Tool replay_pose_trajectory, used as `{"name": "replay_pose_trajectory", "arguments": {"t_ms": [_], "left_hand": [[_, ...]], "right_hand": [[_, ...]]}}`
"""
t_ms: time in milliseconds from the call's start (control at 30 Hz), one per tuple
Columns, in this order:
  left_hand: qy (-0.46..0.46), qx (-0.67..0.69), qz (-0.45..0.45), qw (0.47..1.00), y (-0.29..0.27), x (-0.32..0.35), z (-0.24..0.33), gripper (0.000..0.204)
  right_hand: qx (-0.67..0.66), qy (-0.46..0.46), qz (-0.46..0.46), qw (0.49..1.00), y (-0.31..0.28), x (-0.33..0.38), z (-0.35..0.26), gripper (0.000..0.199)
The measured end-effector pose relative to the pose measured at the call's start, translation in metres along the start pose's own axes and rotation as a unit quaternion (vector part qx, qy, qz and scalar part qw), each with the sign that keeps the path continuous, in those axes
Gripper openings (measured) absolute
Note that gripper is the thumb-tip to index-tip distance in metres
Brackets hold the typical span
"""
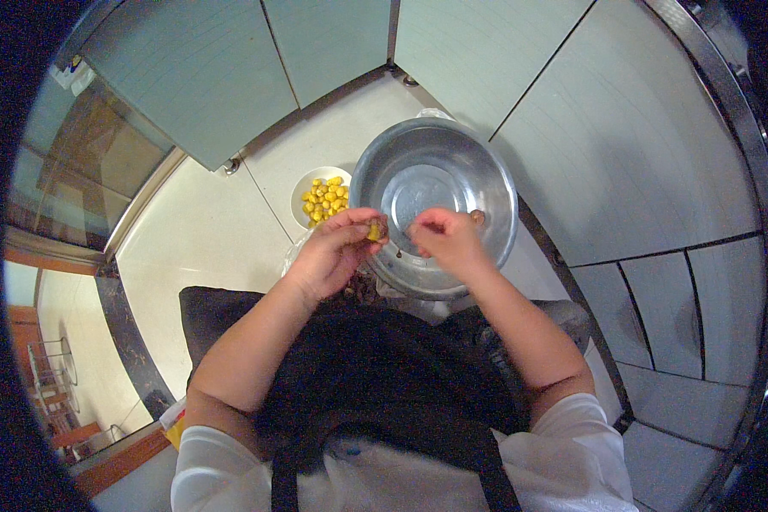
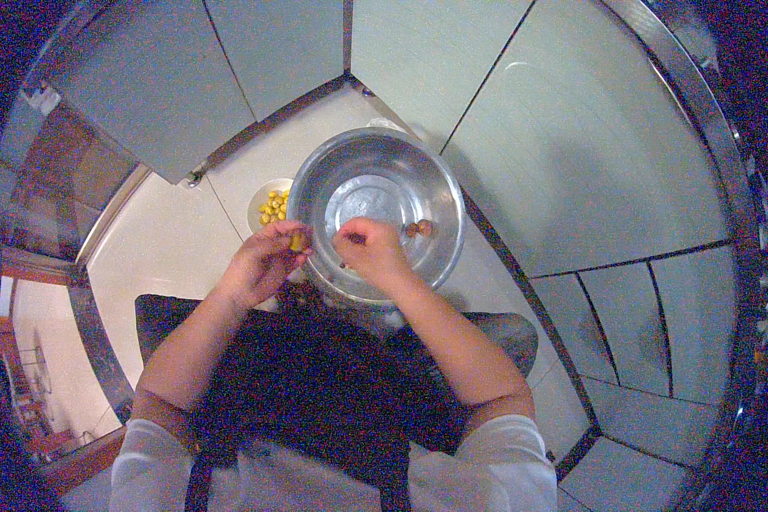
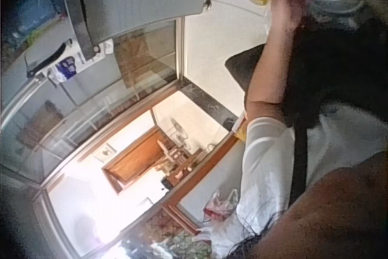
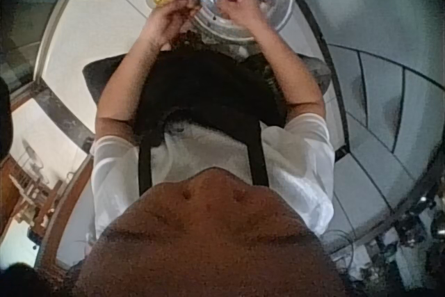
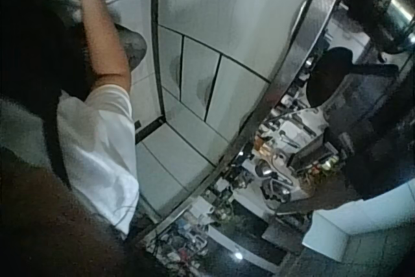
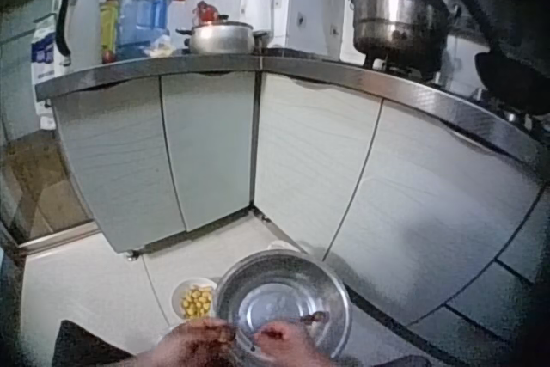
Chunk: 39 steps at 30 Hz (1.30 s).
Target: The person sits on the kitchen floor and peels small yellow fruits by hand, placing the peeled pieces into a white bowl and the peels into a metal bowl. The person occasionally reaches for a utensil from the counter but continues peeling by hand.
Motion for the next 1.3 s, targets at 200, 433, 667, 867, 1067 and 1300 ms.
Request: {"name": "replay_pose_trajectory", "arguments": {"t_ms": [200,433,667,867,1067,1300], "left_hand": [[0.053,-0.010,0.082,0.995,-0.029,0.013,0.009,0.023],[0.058,-0.045,0.126,0.989,-0.047,0.043,0.011,0.025],[0.050,-0.043,0.131,0.989,-0.036,0.077,0.008,0.027],[0.076,-0.029,0.105,0.991,-0.042,0.096,-0.001,0.028],[0.089,0.000,0.076,0.993,-0.030,0.108,-0.024,0.029],[0.079,0.030,0.057,0.995,-0.014,0.126,-0.038,0.029]], "right_hand": [[0.248,-0.083,-0.057,0.964,0.065,0.021,0.011,0.016],[0.413,-0.171,-0.074,0.892,0.115,0.026,0.052,0.015],[0.524,-0.076,-0.098,0.843,0.149,0.027,0.061,0.021],[0.547,-0.120,-0.155,0.814,0.163,0.033,0.081,0.025],[0.517,-0.176,-0.131,0.828,0.167,0.039,0.102,0.025],[0.444,-0.137,-0.109,0.879,0.156,0.060,0.091,0.021]]}}
Point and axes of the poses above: each hand's wrist, its own x-axis away from the middle knuckle, its own y-axis out of the palm, z = x × y, the point moved 3 cm from there along -x, towards the middle knuckle, and after that the axes turned 3 degrees about y, right-handed, at the moved point
